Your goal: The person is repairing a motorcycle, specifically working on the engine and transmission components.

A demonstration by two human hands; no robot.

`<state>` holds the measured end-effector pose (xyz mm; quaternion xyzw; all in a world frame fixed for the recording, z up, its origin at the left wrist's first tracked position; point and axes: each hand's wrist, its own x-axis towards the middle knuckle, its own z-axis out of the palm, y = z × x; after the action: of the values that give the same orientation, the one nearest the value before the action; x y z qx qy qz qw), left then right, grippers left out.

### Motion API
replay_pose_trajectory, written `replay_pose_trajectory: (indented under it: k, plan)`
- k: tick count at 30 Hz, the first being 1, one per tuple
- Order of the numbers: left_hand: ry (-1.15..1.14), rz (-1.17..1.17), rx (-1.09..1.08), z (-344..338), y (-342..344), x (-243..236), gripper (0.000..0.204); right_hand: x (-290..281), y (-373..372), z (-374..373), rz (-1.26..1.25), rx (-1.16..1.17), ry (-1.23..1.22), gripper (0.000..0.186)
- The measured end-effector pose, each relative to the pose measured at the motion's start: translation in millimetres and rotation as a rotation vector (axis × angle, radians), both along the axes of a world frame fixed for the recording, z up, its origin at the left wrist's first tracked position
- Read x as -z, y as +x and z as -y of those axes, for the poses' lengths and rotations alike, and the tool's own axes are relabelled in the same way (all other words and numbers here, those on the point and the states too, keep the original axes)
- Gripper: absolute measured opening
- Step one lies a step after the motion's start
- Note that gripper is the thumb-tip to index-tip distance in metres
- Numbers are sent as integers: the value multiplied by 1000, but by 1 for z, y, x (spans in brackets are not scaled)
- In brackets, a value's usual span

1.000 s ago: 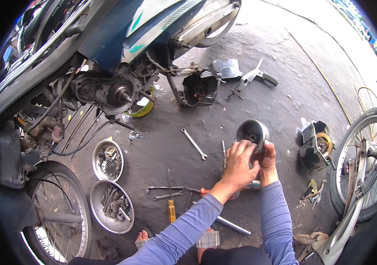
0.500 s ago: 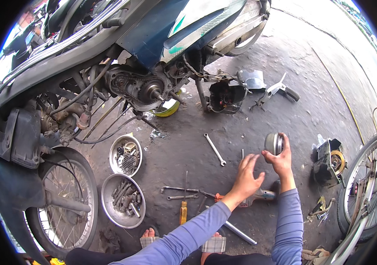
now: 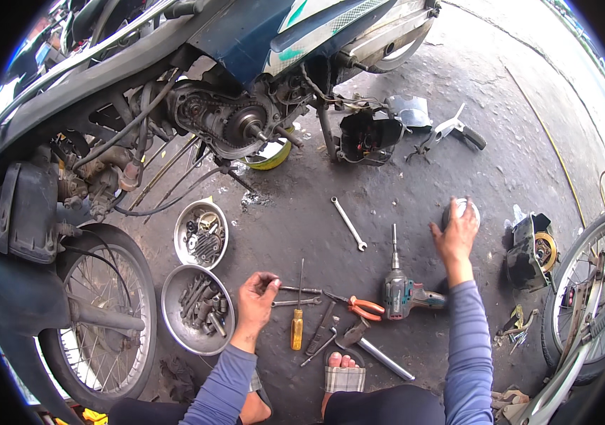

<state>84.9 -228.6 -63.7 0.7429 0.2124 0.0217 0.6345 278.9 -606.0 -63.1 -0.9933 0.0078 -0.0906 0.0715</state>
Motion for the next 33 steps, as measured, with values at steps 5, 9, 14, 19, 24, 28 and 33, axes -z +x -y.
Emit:
replay_pose_trajectory:
  k: [5,9,14,19,24,28,33]
  plan:
    - [648,-145,404,-11,-30,19,43,5,-118,-98,-353,-778,393,36]
    - [807,-352,554,21,-36,47,42,22,-153,-126,-661,-633,-49,27]
    - [794,-231,438,23,-27,42,30,5,-158,-104,-516,-533,399,51]
    - [1096,107,543,26,-10,39,51,-24,-177,-64,-95,-319,554,55]
    - [1002,-310,952,33,1,47,46,-14,-206,-2,140,131,747,28]
    - [1204,-390,1156,37,19,41,41,-3,-236,20,273,359,671,23]
    - [1039,-280,1223,38,24,44,38,-11,-267,-4,329,469,895,22]
